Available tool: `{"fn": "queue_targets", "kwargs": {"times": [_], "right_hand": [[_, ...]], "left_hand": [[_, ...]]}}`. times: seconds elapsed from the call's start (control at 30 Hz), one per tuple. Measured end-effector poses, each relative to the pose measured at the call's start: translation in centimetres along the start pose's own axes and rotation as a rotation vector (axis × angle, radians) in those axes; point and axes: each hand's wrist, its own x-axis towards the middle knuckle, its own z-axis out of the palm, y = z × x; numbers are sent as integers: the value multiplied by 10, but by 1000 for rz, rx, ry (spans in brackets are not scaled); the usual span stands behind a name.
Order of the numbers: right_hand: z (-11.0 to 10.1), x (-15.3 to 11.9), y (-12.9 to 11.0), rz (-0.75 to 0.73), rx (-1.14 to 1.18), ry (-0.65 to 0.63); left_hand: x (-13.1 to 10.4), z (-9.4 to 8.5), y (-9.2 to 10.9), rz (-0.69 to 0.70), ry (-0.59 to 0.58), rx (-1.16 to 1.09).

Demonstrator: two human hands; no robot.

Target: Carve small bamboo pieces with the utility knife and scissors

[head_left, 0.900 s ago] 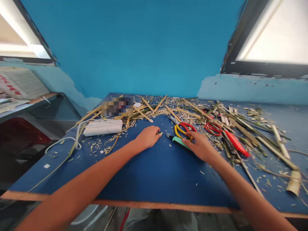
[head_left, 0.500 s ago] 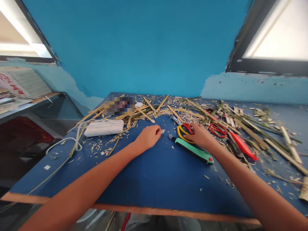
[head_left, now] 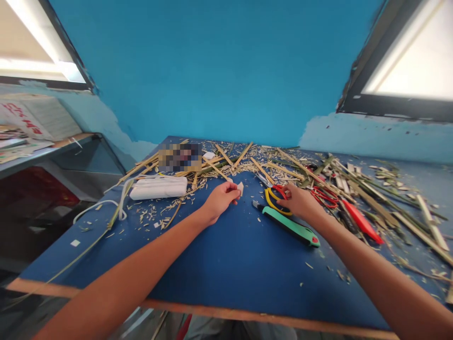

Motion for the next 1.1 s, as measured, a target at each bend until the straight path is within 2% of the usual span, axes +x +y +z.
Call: {"fn": "queue_targets", "kwargs": {"times": [0.13, 0.23, 0.37, 0.47, 0.67, 0.73, 0.83, 0.9, 1.03, 1.1], "right_hand": [[-4, -6, -13, -66, 60, 76], [-7, -10, -16, -131, 138, 44], [-5, -9, -2, -92, 112, 10], [0, -4, 10, -53, 112, -28], [4, 15, 20, 7, 65, 70], [4, 22, 22, 10, 28, 54], [0, 24, 20, -30, 28, 45], [-5, 16, 14, -65, 64, 21], [-12, -17, -4, -164, 147, -219], [-10, -33, -10, -207, 142, -234]], "left_hand": [[0, -4, -6, 89, -37, -1], [-1, -7, -10, 103, -33, 108], [-1, -12, -14, 157, 31, 328], [1, -13, -15, 187, 64, 379], [0, -10, -16, 163, -19, 289], [-2, -10, -14, 203, -30, 360], [-5, -12, -9, 281, 23, 544], [-5, -14, -8, 300, 82, 587], [-1, -16, -12, 234, 104, 391], [1, -15, -13, 195, 78, 198]]}}
